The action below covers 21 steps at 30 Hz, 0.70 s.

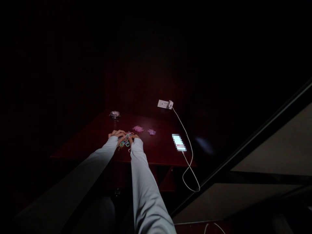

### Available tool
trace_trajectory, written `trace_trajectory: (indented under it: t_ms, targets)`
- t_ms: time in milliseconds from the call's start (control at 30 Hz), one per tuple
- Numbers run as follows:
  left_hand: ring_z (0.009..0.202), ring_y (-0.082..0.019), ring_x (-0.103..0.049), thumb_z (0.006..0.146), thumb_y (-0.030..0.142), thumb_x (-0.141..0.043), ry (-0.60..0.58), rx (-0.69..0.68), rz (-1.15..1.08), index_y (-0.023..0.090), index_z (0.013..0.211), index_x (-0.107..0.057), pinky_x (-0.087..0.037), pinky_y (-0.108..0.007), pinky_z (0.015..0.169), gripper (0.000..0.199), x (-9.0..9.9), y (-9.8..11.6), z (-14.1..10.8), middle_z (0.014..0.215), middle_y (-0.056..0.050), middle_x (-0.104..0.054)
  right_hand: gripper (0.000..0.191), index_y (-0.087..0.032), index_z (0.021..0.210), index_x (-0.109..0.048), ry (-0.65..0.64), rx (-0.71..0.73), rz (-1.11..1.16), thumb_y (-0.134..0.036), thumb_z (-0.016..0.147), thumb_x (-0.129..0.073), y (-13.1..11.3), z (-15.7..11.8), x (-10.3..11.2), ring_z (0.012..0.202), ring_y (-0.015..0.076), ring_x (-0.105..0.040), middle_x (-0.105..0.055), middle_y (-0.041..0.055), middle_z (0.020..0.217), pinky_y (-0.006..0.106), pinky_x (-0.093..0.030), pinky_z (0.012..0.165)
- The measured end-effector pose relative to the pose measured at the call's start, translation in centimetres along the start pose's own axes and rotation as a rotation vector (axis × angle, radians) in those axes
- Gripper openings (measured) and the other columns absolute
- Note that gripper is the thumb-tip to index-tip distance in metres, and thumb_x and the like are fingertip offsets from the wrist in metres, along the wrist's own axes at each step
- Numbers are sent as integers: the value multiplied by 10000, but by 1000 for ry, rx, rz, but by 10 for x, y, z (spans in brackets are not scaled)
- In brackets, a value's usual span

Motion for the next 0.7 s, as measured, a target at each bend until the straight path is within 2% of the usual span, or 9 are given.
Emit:
trace_trajectory:
  t_ms: [167, 700]
  targets:
    - [1165, -291, -611, 1031, 323, -694, 31, -12, 1, 259, 853, -799, -388, -448, 968, 216, -2, -2, 0, 1233, -17, -842, 232, -260, 794, -758, -9, -8, -2, -324, 1014, -722, 4, 0, -1, 938, 186, -703, -751, 9, 931, 301, -572, 901]
    - [1198, -293, -609, 1037, 266, -670, 14, 17, 17, 260, 870, -813, -367, -457, 974, 220, -1, -3, 0, 1294, -18, -829, 244, -258, 802, -761, 18, -3, 43, -363, 1018, -718, 6, -2, -2, 873, 179, -678, -735, 8, 919, 297, -566, 835]
Point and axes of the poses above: each hand's wrist, its own z-axis towards the middle knuckle, its own x-axis out of the back of the hand, y = z × x, the point moved 3 cm from there along z, towards the middle knuckle
